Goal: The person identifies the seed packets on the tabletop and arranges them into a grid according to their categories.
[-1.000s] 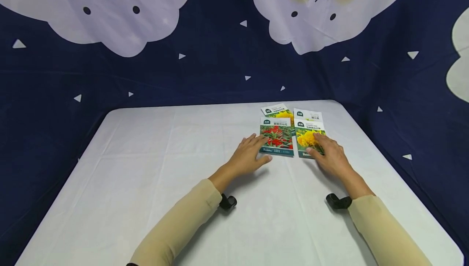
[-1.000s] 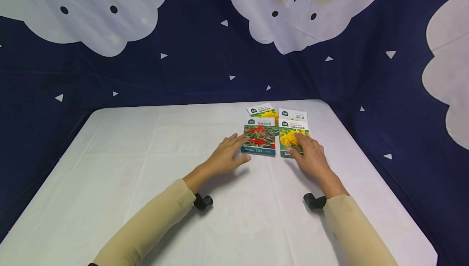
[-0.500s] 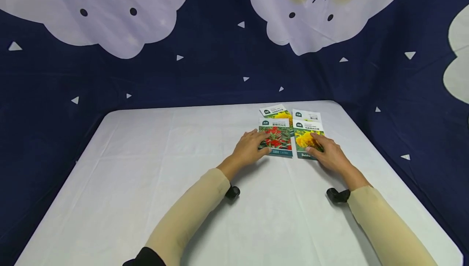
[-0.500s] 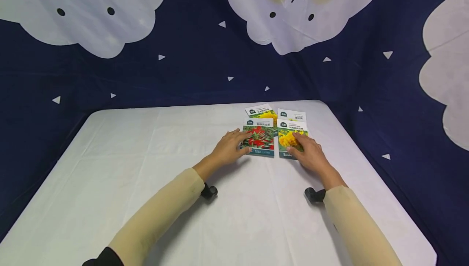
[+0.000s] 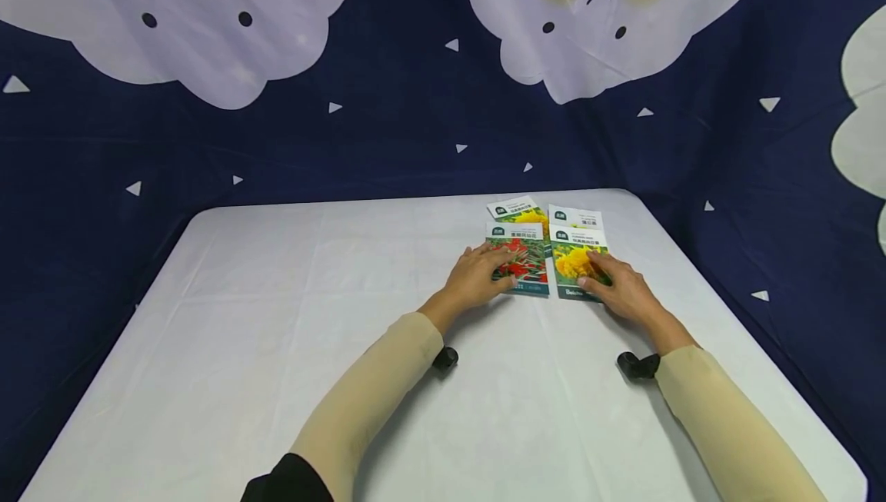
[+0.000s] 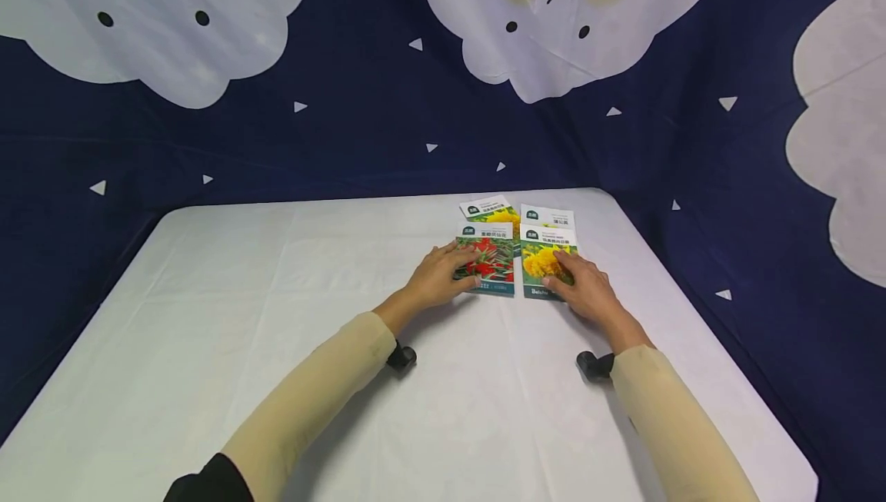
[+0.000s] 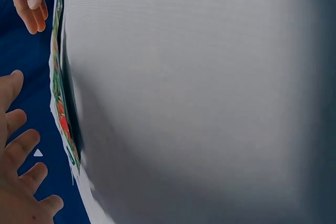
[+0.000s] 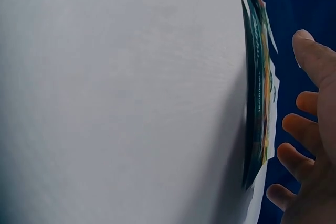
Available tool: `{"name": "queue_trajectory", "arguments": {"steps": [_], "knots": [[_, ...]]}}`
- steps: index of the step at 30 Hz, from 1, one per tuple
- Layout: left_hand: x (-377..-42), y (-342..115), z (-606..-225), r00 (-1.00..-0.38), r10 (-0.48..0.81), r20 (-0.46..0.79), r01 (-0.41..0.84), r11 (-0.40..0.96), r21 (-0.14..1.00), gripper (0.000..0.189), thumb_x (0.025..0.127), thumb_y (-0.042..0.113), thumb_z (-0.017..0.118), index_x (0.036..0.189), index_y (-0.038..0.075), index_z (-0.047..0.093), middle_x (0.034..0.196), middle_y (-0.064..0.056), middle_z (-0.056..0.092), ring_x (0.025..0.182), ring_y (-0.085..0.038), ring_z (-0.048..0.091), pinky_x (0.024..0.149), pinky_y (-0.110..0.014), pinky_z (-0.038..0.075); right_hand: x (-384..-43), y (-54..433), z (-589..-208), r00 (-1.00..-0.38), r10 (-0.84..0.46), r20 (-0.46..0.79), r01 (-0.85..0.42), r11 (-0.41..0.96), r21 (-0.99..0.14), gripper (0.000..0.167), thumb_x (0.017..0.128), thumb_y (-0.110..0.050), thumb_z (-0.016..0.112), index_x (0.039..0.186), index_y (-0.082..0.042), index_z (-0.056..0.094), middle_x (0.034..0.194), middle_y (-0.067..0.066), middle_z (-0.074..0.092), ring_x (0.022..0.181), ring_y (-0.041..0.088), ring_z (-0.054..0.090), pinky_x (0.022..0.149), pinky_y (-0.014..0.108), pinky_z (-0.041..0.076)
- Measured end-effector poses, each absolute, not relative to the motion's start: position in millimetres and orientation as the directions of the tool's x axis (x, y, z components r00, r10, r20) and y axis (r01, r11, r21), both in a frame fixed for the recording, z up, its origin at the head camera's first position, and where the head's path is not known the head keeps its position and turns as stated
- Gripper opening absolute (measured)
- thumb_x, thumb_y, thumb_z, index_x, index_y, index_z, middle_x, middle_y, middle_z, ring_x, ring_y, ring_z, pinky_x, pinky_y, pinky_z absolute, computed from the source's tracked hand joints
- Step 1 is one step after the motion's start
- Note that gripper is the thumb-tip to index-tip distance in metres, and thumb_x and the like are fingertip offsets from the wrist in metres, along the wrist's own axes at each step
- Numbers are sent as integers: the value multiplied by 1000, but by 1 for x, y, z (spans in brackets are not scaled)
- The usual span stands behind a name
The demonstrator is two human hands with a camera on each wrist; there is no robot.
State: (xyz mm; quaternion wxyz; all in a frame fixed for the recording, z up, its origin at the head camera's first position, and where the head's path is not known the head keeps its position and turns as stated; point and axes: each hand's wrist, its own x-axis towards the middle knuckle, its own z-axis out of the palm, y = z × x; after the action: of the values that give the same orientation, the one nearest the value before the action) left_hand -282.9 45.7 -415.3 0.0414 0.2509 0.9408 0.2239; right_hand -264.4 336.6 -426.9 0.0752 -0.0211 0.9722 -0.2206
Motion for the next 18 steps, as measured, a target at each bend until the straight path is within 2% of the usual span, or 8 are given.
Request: {"name": "queue_trajectory", "arguments": {"steps": [10,18], "knots": [[-289,53,-419,-872,490,16,452,792,411,53,93,44,55,143,30,42,152,8,36,147,-21,22,120,-49,17,-268,340,-432,-984,-77,-157,-1,901,-434,79,91,-54,51,151,-11,22,156,21,18,141,47,15,112,64,15],[-287,59,-422,-869,495,-12,454,806,379,58,92,44,57,145,31,38,153,6,35,146,-21,22,120,-49,16,-268,342,-433,-982,-62,-176,28,885,-465,78,91,-52,53,151,-14,22,157,18,17,142,47,13,112,64,15]]}}
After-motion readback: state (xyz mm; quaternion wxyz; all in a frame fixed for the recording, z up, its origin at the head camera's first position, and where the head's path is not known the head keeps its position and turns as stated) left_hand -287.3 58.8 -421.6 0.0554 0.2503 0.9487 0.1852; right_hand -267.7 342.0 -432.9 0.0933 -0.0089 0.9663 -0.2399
